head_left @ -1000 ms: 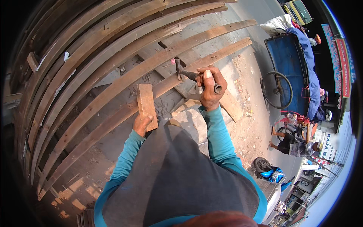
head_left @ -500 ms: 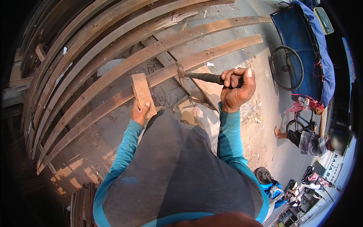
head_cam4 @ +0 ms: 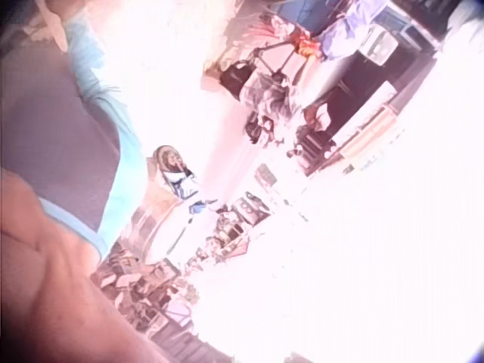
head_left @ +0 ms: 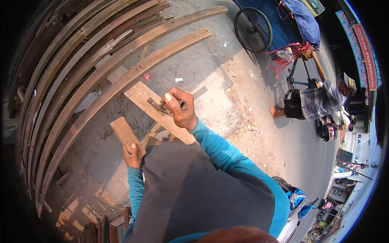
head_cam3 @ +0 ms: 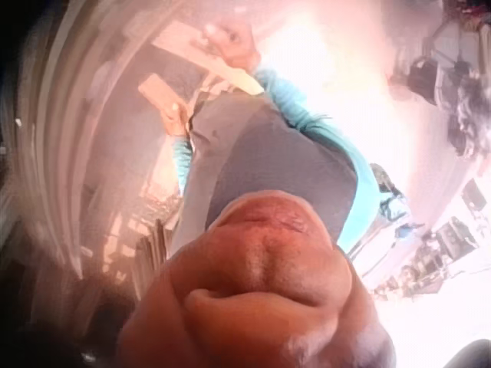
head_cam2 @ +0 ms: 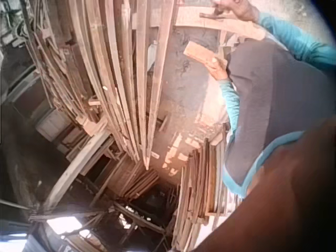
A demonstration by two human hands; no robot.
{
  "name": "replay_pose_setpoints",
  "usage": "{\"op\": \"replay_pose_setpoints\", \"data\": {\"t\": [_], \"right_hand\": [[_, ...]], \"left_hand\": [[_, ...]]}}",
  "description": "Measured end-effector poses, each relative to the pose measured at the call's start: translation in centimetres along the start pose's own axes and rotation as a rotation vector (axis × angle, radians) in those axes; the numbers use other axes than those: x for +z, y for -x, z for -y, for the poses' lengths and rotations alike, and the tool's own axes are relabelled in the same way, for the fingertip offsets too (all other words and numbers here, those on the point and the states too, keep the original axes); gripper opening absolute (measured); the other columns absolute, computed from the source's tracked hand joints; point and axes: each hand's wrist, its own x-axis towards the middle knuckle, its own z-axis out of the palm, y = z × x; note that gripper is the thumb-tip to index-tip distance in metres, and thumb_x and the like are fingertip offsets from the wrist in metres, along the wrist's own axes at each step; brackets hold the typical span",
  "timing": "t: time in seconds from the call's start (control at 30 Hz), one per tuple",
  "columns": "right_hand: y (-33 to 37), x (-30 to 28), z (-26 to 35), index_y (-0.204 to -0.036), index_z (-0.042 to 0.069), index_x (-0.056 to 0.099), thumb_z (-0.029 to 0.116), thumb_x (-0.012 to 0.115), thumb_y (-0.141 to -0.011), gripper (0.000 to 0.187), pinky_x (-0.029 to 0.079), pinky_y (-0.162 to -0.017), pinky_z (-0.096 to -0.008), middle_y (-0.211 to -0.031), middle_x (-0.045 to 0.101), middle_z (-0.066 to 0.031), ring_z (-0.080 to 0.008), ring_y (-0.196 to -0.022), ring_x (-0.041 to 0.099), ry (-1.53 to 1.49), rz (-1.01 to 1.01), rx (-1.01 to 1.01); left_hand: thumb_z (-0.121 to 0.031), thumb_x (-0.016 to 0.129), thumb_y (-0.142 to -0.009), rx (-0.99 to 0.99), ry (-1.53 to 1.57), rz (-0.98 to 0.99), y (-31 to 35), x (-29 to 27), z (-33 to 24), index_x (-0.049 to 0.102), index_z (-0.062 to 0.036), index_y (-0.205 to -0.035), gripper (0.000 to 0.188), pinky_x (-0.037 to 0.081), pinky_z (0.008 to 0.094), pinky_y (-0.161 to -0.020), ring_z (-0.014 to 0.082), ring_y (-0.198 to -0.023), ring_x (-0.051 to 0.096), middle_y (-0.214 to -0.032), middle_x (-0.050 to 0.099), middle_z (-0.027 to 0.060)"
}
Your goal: The person uses a hammer to drive a small piece of wood into a gap between long wooden planks, repeatedly striking the wood block and then using the claw of the hammer to pry and adjust the planks.
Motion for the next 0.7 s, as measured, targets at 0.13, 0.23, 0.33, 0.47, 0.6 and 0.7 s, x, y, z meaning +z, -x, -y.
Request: {"op": "replay_pose_setpoints", "data": {"t": [0.13,0.23,0.33,0.47,0.6,0.7], "right_hand": [[4.5,-4.4,-4.0,-0.086,0.003,0.060,0.022,0.055,-0.102,0.026,0.042,-0.060,-0.0279,-0.067,0.056,-0.0009,-0.0079,-0.065,0.050,-0.061,-0.055,-0.036],[8.2,-8.1,-4.4,-0.090,0.002,0.060,0.021,0.053,-0.103,0.024,0.045,-0.063,-0.0288,-0.071,0.057,-0.0024,-0.0090,-0.067,0.053,-0.106,-0.058,-0.035],[10.2,-10.8,-5.3,-0.096,0.001,0.060,0.025,0.050,-0.106,0.028,0.049,-0.067,-0.0308,-0.083,0.061,-0.0073,-0.0129,-0.073,0.057,-0.130,0.025,-0.040],[10.6,-12.4,-5.0,-0.100,-0.001,0.060,0.016,0.046,-0.107,0.023,0.050,-0.068,-0.0315,-0.085,0.062,-0.0081,-0.0133,-0.074,0.059,-0.115,0.151,-0.150],[9.0,-18.1,-4.0,-0.098,-0.002,0.062,0.017,0.052,-0.105,0.022,0.052,-0.072,-0.0298,-0.081,0.062,-0.0060,-0.0134,-0.078,0.061,-0.136,0.142,-0.087],[8.2,-21.4,-4.1,-0.098,-0.002,0.062,0.017,0.052,-0.105,0.023,0.053,-0.074,-0.0303,-0.081,0.062,-0.0063,-0.0143,-0.078,0.061,-0.216,0.278,0.007]], "left_hand": [[-0.041,0.066,-0.096,0.072,-0.014,0.018,-1.2,2.9,7.8,0.051,-0.0012,-0.135,0.057,0.051,0.0341,-0.090,0.0199,-0.103,0.062,-0.117,0.062,0.0107],[-0.044,0.067,-0.095,0.082,-0.035,-0.062,0.9,6.3,12.1,0.052,-0.0002,-0.132,0.059,0.051,0.0337,-0.088,0.0204,-0.104,0.062,-0.117,0.062,0.0114],[-0.041,0.069,-0.094,0.086,-0.037,-0.105,3.3,7.8,12.9,0.052,0.0009,-0.131,0.058,0.053,0.0326,-0.086,0.0207,-0.101,0.065,-0.116,0.063,0.0120],[-0.029,0.074,-0.092,0.098,0.205,-0.225,8.4,10.7,16.1,0.052,0.0021,-0.128,0.053,0.056,0.0327,-0.081,0.0202,-0.091,0.068,-0.105,0.068,0.0145],[-0.034,0.077,-0.090,0.064,0.169,-0.324,12.1,17.5,14.4,0.055,0.0025,-0.121,0.053,0.054,0.0328,-0.083,0.0207,-0.094,0.067,-0.107,0.068,0.0133],[-0.040,0.076,-0.090,0.008,0.054,-0.456,13.0,21.2,15.4,0.059,0.0019,-0.116,0.052,0.053,0.0341,-0.083,0.0204,-0.094,0.065,-0.107,0.068,0.0121]]}}
